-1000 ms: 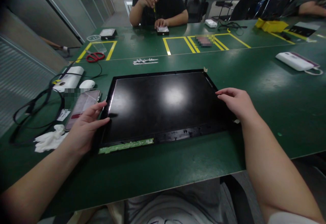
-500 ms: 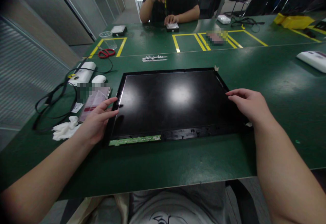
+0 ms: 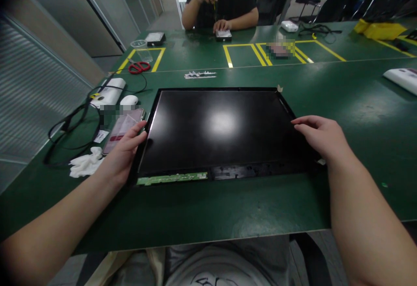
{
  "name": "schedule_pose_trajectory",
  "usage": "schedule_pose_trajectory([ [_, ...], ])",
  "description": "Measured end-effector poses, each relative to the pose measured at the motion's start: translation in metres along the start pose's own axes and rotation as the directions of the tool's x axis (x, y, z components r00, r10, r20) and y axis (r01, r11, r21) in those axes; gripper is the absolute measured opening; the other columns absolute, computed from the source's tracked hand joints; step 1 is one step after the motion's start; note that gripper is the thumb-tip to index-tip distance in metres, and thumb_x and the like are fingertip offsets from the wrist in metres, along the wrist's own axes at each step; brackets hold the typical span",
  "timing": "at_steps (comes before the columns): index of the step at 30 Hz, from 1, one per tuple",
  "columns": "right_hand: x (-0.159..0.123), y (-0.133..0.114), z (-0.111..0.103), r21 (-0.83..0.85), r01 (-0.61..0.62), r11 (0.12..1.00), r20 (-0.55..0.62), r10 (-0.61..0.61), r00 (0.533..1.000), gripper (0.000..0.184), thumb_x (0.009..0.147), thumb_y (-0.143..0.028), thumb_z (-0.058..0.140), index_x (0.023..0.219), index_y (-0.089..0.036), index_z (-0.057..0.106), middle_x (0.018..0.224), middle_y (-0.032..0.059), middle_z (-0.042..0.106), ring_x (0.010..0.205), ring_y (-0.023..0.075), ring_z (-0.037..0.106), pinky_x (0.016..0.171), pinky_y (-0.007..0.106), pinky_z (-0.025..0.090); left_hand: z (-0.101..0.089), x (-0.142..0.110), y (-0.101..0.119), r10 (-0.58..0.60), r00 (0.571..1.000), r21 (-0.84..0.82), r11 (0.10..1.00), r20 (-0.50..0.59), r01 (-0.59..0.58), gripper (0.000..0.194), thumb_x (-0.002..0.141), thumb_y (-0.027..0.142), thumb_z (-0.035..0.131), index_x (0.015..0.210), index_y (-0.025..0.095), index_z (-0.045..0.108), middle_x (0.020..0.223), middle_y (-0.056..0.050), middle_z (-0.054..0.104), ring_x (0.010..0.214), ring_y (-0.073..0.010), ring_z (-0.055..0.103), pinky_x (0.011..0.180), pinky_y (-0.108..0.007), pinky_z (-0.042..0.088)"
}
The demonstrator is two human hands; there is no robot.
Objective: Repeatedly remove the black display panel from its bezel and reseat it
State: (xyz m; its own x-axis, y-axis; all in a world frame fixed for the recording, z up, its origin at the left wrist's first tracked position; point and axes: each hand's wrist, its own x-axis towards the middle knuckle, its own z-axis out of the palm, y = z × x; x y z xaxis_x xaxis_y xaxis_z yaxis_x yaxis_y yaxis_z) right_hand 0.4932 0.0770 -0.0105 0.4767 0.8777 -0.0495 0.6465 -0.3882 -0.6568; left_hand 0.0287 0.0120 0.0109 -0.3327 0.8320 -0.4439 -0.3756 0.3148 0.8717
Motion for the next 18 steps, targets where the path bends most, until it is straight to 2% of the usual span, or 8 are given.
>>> schedule_pose_trajectory([
  [5,0.001,0.0,0.0,-0.016,-0.013,1.0,0.01,0.013,1.0,0.032,0.067,-0.043,0.071,0.091,-0.028,0.084,0.079,0.0042,0.074,0.075,0.0256,0.061,0.07,0.041,0.043,0.0,0.005,-0.002,-0.001,1.0,-0.028,1.0,-0.005,0.001,0.061,0.093,0.007,0.072,0.151,0.025,0.062,0.093,-0.004,0.085,0.077,-0.0257,0.085,0.065,-0.031,0.071],
  [7,0.001,-0.001,0.0,-0.018,0.003,1.0,0.008,-0.003,1.0,0.03,0.067,-0.043,0.07,0.089,-0.028,0.083,0.078,0.0039,0.074,0.074,0.0251,0.061,0.07,0.041,0.044,-0.002,0.008,-0.005,-0.014,1.0,-0.057,0.998,-0.008,0.013,0.062,0.092,0.006,0.074,0.15,0.024,0.063,0.091,-0.004,0.085,0.078,-0.0271,0.086,0.066,-0.033,0.072],
  [14,-0.002,-0.004,-0.001,-0.011,0.029,1.0,-0.004,-0.029,1.0,0.026,0.065,-0.043,0.07,0.083,-0.03,0.084,0.078,0.0045,0.076,0.078,0.0278,0.064,0.072,0.044,0.046,-0.009,0.009,-0.011,-0.005,0.999,-0.091,0.996,0.051,0.009,0.07,0.091,0.005,0.076,0.156,0.03,0.065,0.089,-0.002,0.086,0.068,-0.023,0.084,0.063,-0.031,0.072],
  [18,-0.003,-0.006,-0.001,-0.005,0.014,1.0,-0.011,-0.014,1.0,0.025,0.064,-0.041,0.07,0.082,-0.03,0.083,0.078,0.0045,0.076,0.077,0.0278,0.065,0.073,0.044,0.046,-0.012,0.007,-0.011,0.012,0.996,-0.11,0.994,0.088,-0.003,0.071,0.092,0.002,0.073,0.156,0.031,0.067,0.085,-0.001,0.085,0.057,-0.0195,0.08,0.055,-0.027,0.069],
])
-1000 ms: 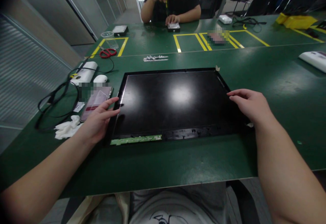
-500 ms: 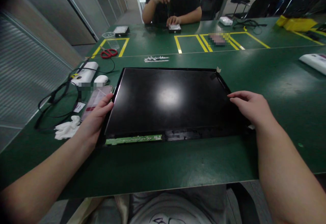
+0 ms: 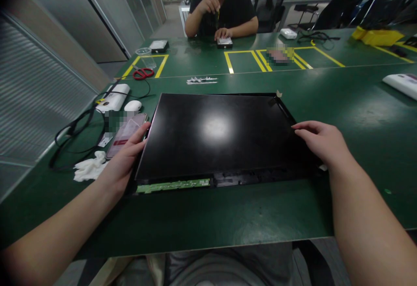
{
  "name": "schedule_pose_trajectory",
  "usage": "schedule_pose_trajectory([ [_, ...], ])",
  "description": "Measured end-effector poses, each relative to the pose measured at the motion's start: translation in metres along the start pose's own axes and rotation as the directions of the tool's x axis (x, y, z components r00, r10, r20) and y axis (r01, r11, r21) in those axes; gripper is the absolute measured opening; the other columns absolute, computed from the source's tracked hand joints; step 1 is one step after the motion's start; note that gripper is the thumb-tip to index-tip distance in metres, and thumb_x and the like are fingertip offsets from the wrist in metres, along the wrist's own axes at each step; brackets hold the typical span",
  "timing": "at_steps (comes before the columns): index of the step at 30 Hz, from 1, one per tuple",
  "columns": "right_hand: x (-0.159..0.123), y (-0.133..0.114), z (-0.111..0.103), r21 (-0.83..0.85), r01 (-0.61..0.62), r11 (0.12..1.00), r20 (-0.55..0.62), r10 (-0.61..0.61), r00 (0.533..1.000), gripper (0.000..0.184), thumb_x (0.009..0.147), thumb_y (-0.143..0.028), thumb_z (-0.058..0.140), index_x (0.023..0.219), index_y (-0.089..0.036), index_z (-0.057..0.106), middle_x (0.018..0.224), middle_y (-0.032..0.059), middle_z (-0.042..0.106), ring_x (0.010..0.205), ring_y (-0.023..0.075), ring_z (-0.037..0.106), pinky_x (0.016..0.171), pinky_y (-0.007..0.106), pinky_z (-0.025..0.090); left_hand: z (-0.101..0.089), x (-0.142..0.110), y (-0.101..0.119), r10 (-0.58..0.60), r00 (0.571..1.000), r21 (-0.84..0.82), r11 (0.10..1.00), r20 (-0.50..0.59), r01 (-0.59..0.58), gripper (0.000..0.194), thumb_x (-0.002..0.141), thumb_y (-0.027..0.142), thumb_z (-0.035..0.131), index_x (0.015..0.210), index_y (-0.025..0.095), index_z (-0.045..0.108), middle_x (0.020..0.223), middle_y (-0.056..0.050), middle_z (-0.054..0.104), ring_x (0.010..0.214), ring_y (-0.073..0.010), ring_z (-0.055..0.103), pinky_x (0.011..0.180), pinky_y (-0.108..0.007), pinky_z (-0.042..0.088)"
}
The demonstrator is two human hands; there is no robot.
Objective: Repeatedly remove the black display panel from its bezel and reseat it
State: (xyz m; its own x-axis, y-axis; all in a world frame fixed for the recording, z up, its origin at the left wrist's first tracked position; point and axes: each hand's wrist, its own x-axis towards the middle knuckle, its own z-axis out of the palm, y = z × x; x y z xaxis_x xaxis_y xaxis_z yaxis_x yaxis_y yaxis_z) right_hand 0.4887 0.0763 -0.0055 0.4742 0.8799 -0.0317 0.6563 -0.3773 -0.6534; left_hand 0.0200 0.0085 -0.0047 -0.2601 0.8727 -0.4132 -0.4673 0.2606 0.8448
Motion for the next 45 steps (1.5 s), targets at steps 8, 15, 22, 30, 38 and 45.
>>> schedule_pose_trajectory([
  [8,-0.001,-0.002,-0.001,-0.005,-0.02,1.0,0.012,0.02,1.0,0.03,0.064,-0.043,0.07,0.086,-0.028,0.084,0.079,0.0043,0.076,0.078,0.027,0.064,0.074,0.044,0.045,0.004,-0.005,0.002,0.008,1.0,0.011,1.0,0.015,-0.008,0.087,0.08,-0.004,0.078,0.157,0.033,0.065,0.082,0.004,0.084,0.048,-0.0133,0.072,0.05,-0.02,0.063],
  [15,0.002,0.002,0.0,0.01,-0.021,1.0,0.023,0.02,1.0,0.033,0.066,-0.042,0.069,0.091,-0.027,0.085,0.08,0.0039,0.075,0.077,0.025,0.063,0.073,0.041,0.045,0.015,-0.014,0.012,0.016,1.0,0.218,0.976,-0.003,-0.015,0.049,0.089,0.015,0.078,0.137,0.023,0.078,0.092,-0.002,0.086,0.081,-0.0219,0.083,0.062,-0.024,0.065],
  [22,0.002,0.003,0.003,-0.012,0.016,1.0,0.024,-0.016,1.0,0.035,0.067,-0.044,0.069,0.093,-0.026,0.085,0.079,0.0039,0.074,0.075,0.0241,0.062,0.072,0.041,0.044,0.012,-0.008,0.012,-0.008,0.992,0.16,0.987,0.126,-0.012,0.047,0.078,0.023,0.086,0.125,0.022,0.082,0.106,-0.006,0.088,0.105,-0.0336,0.083,0.075,-0.034,0.069],
  [30,0.001,0.001,0.002,-0.031,0.035,0.999,0.018,-0.034,0.999,0.032,0.07,-0.041,0.069,0.093,-0.025,0.085,0.079,0.0037,0.074,0.074,0.0228,0.061,0.076,0.041,0.046,0.007,-0.009,0.01,0.065,0.962,0.208,0.97,0.264,-0.122,0.05,0.067,0.032,0.094,0.116,0.026,0.086,0.117,-0.005,0.088,0.126,-0.0417,0.077,0.096,-0.042,0.067],
  [38,-0.002,-0.002,0.001,-0.014,0.037,0.999,0.008,-0.037,0.999,0.03,0.069,-0.041,0.068,0.089,-0.026,0.085,0.078,0.0038,0.074,0.077,0.0239,0.062,0.08,0.043,0.047,0.006,-0.011,0.009,0.098,0.962,0.238,0.958,0.256,-0.161,0.058,0.062,0.029,0.098,0.119,0.026,0.086,0.128,-0.005,0.086,0.133,-0.0416,0.073,0.106,-0.044,0.065],
  [45,0.003,0.005,0.002,-0.04,0.061,0.997,0.024,-0.06,0.998,0.037,0.069,-0.045,0.067,0.094,-0.026,0.085,0.081,0.0049,0.075,0.078,0.0248,0.063,0.076,0.042,0.046,0.009,-0.016,0.01,0.099,0.964,0.258,0.952,0.245,-0.163,0.064,0.058,0.029,0.1,0.121,0.029,0.086,0.125,-0.003,0.087,0.135,-0.0418,0.073,0.107,-0.043,0.065],
])
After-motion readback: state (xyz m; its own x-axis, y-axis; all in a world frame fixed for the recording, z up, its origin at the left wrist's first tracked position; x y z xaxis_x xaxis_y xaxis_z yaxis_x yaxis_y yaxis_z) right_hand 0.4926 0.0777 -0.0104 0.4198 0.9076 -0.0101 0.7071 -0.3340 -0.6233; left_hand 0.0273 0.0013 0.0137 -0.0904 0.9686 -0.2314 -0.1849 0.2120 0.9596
